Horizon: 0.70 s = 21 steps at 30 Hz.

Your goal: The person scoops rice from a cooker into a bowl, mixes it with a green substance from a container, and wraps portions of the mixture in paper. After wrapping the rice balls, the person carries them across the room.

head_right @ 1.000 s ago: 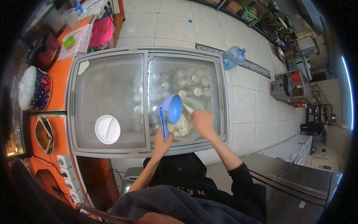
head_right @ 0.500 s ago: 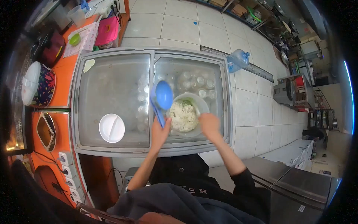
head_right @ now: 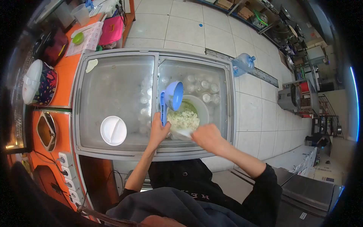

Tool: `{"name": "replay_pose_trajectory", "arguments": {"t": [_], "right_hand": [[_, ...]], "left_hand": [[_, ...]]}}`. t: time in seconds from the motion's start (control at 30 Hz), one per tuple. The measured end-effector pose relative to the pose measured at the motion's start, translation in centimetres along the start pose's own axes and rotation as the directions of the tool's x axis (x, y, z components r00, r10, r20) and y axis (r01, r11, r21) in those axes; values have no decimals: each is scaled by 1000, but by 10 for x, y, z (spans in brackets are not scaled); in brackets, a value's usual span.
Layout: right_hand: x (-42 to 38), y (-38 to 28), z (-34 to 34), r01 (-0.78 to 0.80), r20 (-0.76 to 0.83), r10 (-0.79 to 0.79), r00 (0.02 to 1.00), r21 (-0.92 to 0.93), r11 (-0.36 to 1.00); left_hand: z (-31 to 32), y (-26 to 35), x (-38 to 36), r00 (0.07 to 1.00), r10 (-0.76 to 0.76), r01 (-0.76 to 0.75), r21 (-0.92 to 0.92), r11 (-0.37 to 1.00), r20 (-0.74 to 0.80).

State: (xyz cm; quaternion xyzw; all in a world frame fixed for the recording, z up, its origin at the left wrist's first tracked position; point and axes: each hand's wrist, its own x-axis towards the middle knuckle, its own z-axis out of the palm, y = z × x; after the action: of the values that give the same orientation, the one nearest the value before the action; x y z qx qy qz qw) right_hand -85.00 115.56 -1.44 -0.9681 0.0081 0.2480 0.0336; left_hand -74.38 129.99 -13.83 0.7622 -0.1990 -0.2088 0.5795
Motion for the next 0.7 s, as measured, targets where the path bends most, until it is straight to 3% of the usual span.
{"name": "replay_pose_trajectory", "arguments": {"t": [0.03, 0.07, 0.13, 0.17, 0.2, 0.23, 0.27, 0.3, 0.33, 0.37, 0.4, 0.43, 0.47, 0.5, 0.57, 0.6, 0.67, 0.7], "right_hand": [[-9, -1, -6, -4, 181, 9, 983, -28, 1000], [-6, 4, 4, -1, 182, 6, 983, -27, 1000], [13, 16, 28, -185, 125, 165, 978, 162, 969], [10, 23, 26, -180, 122, 162, 979, 155, 971], [3, 25, 19, -275, 63, 268, 961, 222, 935], [1, 27, 16, -361, 9, 375, 927, 295, 885], [4, 26, 20, -360, 15, 372, 928, 298, 884], [9, 26, 28, -442, -57, 475, 878, 286, 850], [13, 24, 38, -522, -131, 570, 811, 279, 806], [21, 13, 51, -525, -132, 574, 808, 282, 803], [31, -5, 67, -491, -124, 522, 844, 213, 844], [40, -14, 66, -450, -119, 467, 876, 144, 881], [24, 4, 51, -357, -117, 389, 914, 224, 907], [14, 15, 31, -361, -112, 392, 913, 229, 904], [9, 35, 0, -456, -63, 507, 860, 355, 817], [18, 27, 26, -458, -62, 510, 858, 358, 814], [54, 6, 92, -450, -154, 439, 885, -39, 892], [50, 10, 79, -448, -165, 437, 884, -40, 893]], "left_hand": [[1, -1, 0, 1000, -4, 5, -14, 1000, 7], [2, -2, -3, 1000, -9, 9, -25, 1000, 20], [2, -3, -10, 999, 34, -34, 13, 999, 7], [5, -3, -16, 998, 66, -66, 44, 997, -5], [8, -4, -24, 998, 62, -62, 41, 997, -9], [11, -8, -32, 999, -32, 32, 3, 999, 3], [15, -12, -41, 991, -129, 129, -29, 991, 23], [25, -18, -52, 990, -136, 136, -27, 990, 26], [39, -21, -61, 979, -201, 206, -165, 965, 45], [48, -27, -66, 965, -254, 263, -298, 918, 71], [44, -22, -62, 966, -247, 257, -301, 919, 71], [33, -12, -53, 982, -180, 172, -127, 977, -56], [24, -5, -46, 982, -98, 109, 60, 992, -164], [15, -4, -41, 982, -101, 112, 63, 992, -158], [5, -2, -30, 975, -198, 185, -127, 975, -103], [10, -6, -29, 966, -255, 245, -180, 953, -34], [32, -24, -32, 980, -196, 187, -199, 962, -29], [37, -28, -31, 989, -145, 134, -224, 965, -32]]}}
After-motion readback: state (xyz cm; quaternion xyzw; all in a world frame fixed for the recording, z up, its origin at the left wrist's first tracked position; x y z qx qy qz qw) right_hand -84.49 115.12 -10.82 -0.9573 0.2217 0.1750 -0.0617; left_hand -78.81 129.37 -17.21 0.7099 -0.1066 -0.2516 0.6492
